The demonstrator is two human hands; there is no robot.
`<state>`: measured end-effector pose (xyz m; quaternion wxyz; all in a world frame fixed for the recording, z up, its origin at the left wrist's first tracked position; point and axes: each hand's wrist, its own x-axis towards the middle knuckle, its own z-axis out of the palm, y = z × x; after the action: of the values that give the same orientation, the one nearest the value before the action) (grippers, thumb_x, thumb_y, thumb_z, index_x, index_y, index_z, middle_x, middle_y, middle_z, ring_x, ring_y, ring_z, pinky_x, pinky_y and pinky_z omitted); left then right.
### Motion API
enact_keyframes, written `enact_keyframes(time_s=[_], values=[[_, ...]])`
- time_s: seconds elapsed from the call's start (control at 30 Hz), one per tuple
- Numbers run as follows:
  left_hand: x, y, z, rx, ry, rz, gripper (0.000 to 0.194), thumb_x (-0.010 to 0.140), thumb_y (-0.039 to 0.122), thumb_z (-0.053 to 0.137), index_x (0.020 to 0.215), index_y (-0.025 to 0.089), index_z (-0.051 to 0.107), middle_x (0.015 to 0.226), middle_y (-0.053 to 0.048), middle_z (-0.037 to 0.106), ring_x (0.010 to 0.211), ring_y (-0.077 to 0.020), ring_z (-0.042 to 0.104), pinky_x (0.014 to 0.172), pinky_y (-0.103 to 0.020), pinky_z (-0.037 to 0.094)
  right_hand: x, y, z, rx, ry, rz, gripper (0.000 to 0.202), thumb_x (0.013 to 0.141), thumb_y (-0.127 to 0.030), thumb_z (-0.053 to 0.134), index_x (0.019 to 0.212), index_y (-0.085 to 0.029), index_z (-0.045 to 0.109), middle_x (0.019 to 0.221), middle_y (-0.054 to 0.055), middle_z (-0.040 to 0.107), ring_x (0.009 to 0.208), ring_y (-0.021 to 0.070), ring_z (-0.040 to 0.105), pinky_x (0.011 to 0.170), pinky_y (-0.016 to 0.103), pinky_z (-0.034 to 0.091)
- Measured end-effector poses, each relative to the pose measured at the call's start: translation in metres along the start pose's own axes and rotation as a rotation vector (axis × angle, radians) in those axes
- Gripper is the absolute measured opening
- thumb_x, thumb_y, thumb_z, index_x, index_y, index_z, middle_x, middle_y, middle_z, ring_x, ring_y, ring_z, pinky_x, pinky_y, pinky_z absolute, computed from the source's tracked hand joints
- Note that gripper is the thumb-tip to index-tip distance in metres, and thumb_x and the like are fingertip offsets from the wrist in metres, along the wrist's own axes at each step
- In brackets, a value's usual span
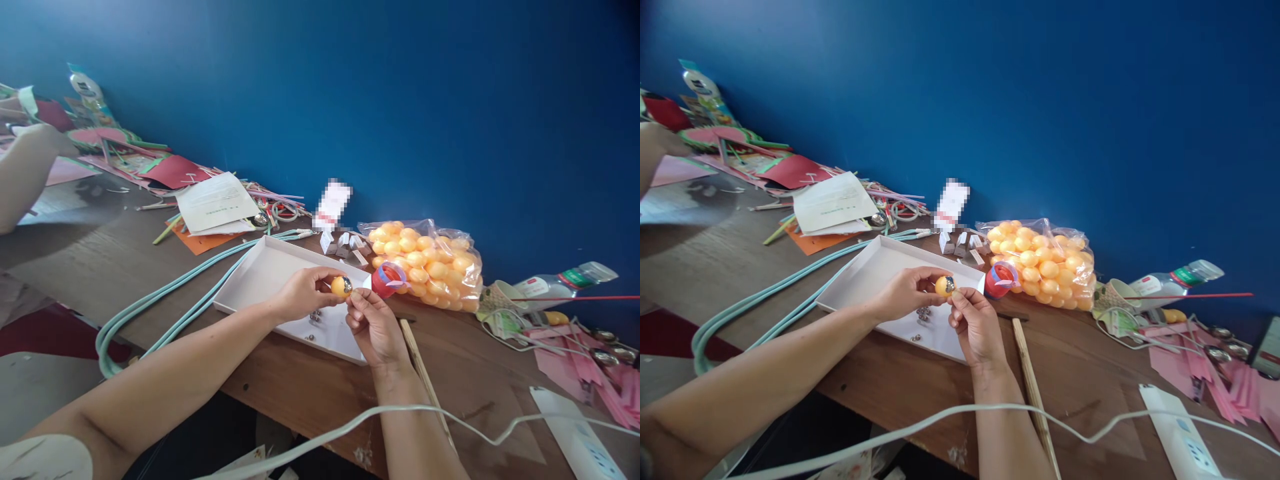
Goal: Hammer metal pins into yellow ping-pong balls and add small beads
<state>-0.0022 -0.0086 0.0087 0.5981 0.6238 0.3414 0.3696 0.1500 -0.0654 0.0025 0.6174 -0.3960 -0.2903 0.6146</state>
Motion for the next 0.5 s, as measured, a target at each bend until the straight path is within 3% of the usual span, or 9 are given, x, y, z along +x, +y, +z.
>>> enact_keyframes(time_s=[0.5], values=[[0.0015,-0.0028,-0.0002,0.021,0.005,0.013,0.045,0.064,0.024,0.074,0.106,0.014,0.064,0.081,-0.003,0.065,0.067,-0.0111,0.057,0.059,-0.021,0.046,0.0007,0.0023,-0.0005,-0.031,0.008,-0.034,0.017,0.066,-0.022,0.079,0.073,-0.017,0.065,0.064,-0.001,0.064,0.047,0.0036,0.043,0.044,0.015,0.039]])
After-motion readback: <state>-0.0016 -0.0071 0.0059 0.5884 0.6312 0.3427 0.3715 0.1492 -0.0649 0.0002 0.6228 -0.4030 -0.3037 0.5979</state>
